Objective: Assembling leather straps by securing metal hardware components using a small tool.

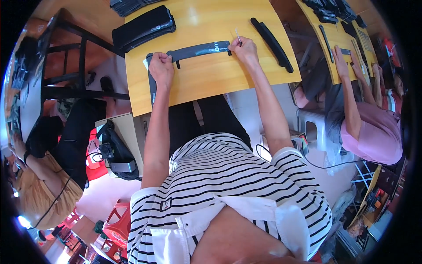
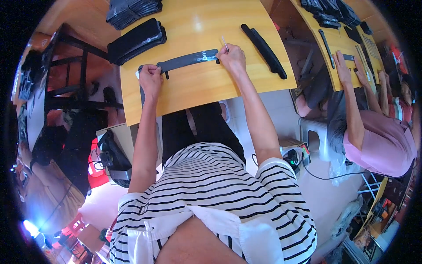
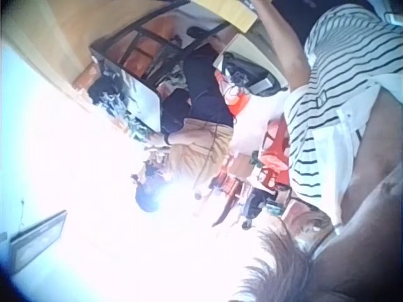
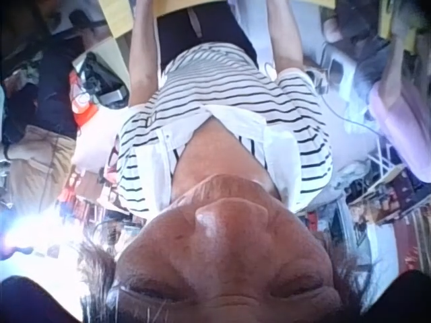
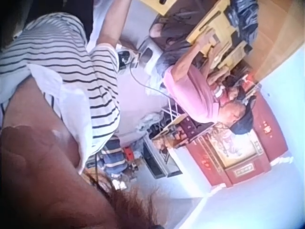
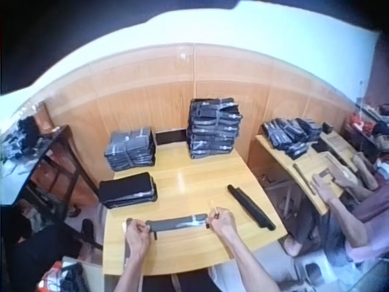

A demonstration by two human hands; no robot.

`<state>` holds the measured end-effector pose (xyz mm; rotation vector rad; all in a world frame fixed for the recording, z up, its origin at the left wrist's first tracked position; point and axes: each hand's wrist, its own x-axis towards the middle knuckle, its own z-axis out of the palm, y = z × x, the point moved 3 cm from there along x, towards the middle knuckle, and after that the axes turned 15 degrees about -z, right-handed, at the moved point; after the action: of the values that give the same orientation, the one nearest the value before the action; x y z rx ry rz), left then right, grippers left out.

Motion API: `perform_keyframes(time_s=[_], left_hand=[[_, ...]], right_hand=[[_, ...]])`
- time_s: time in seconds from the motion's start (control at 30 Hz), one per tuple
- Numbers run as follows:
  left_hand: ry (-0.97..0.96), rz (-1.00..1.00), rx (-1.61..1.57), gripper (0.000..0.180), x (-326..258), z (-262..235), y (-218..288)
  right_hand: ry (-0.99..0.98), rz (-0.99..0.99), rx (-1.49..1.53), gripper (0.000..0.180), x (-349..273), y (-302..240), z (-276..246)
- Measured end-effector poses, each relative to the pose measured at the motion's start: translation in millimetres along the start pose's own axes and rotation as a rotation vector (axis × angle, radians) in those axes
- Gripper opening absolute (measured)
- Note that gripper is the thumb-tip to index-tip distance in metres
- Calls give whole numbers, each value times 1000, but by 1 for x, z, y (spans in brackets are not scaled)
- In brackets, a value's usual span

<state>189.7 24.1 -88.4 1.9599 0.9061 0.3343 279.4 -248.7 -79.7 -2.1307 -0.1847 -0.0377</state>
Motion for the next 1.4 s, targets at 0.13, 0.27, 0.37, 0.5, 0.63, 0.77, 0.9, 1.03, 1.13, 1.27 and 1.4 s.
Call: perform_keyframes(time_s=[0.13,0.27,0.37,0.5,0.63,0.77,0.9,1.03,1.13,1.27,1.4], left_hand=[[42,181,21,12,-19,-14,24],[10,387,248,30,-52,-11,48],[-27,722,423,49,-72,15,47],[-158,734,640,66,-77,36,40],[-195,744,671,69,-76,36,38],[-231,713,657,70,-70,30,31],[-142,695,674,71,-68,12,22],[53,589,646,67,-69,-26,19],[45,435,429,58,-69,-72,10],[63,88,530,49,-85,-104,-4],[56,-9,498,42,-78,-109,-22]], right_hand=[[-48,71,297,13,-2,9,-12],[106,-301,-38,16,-22,-12,-17],[60,-571,-241,25,-38,-41,-9],[-109,-622,-461,27,-48,-48,2],[-167,-646,-592,28,-48,-50,5],[-189,-676,-558,30,-48,-49,7],[-184,-629,-510,31,-47,-47,6],[-191,-588,-495,32,-44,-45,2],[-174,-560,-394,32,-46,-47,-7],[27,-467,-140,29,-54,-45,-19],[102,-387,82,23,-85,-39,-9]])
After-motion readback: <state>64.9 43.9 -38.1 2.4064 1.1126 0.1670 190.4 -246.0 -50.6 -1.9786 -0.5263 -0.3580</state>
